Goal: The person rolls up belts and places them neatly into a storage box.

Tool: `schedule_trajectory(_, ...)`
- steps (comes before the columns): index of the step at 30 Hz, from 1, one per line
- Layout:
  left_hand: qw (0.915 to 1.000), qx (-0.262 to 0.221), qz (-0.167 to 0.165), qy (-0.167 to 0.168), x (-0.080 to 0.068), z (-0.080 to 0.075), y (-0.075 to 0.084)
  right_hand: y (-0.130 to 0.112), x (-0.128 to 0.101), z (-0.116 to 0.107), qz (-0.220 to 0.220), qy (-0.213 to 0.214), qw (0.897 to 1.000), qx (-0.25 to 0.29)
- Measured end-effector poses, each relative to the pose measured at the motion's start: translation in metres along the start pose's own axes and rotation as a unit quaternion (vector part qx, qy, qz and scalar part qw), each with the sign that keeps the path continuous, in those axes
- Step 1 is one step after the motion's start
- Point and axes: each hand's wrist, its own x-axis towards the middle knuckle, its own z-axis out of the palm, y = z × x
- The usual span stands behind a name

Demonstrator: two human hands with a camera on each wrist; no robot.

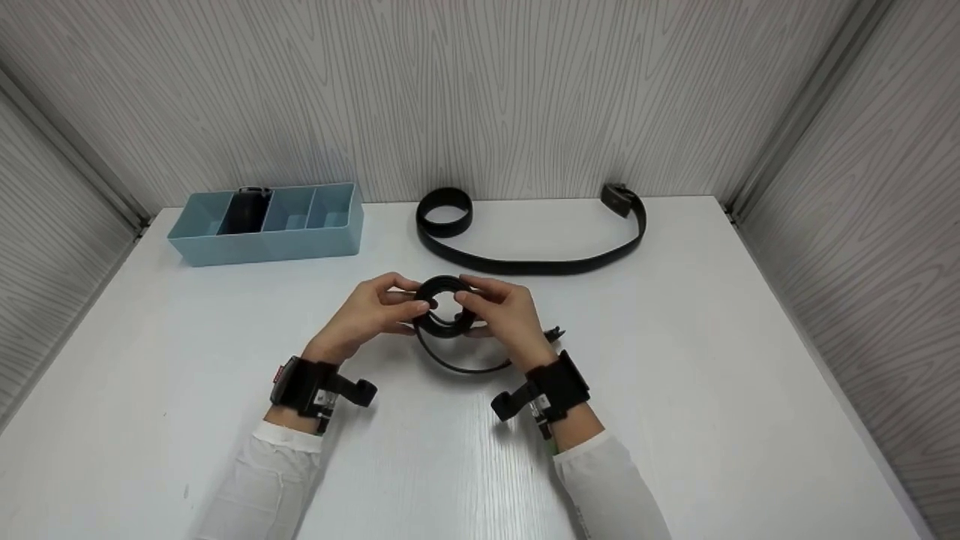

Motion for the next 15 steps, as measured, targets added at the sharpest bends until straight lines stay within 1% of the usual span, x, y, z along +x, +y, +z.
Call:
schedule_trajectory(2, 1.0000, -0.003, 0.002, 0.004, 0.0001, 0.0001, 0.0000, 0.0008, 0.0006, 0.0017, 0.002, 0.012, 1.000, 0.011)
schedule_trajectory(5, 1.0000, -0.003, 0.005, 0.004, -0.0005, -0.0008, 0.0008, 0.0008, 0.0010, 0.0017, 0.005, 0.008, 1.000, 0.016)
schedule_trajectory(9, 1.0000, 0.001, 0.003, -0.006, -0.0015, -0.0041, 0.0017, -0.0014, 0.0002, -0.0010, 0.013, -0.019, 1.000, 0.007)
schedule_trajectory(13, 0.9994, 0.016, -0.005, -0.031, -0.0031, -0.0068, 0.0022, -0.0034, -0.0014, -0.0046, 0.025, -0.057, 0.998, -0.029)
schedule_trajectory(15, 0.9989, 0.023, -0.009, -0.041, -0.0035, -0.0067, 0.0026, -0.0040, -0.0019, -0.0052, 0.028, -0.067, 0.996, -0.043)
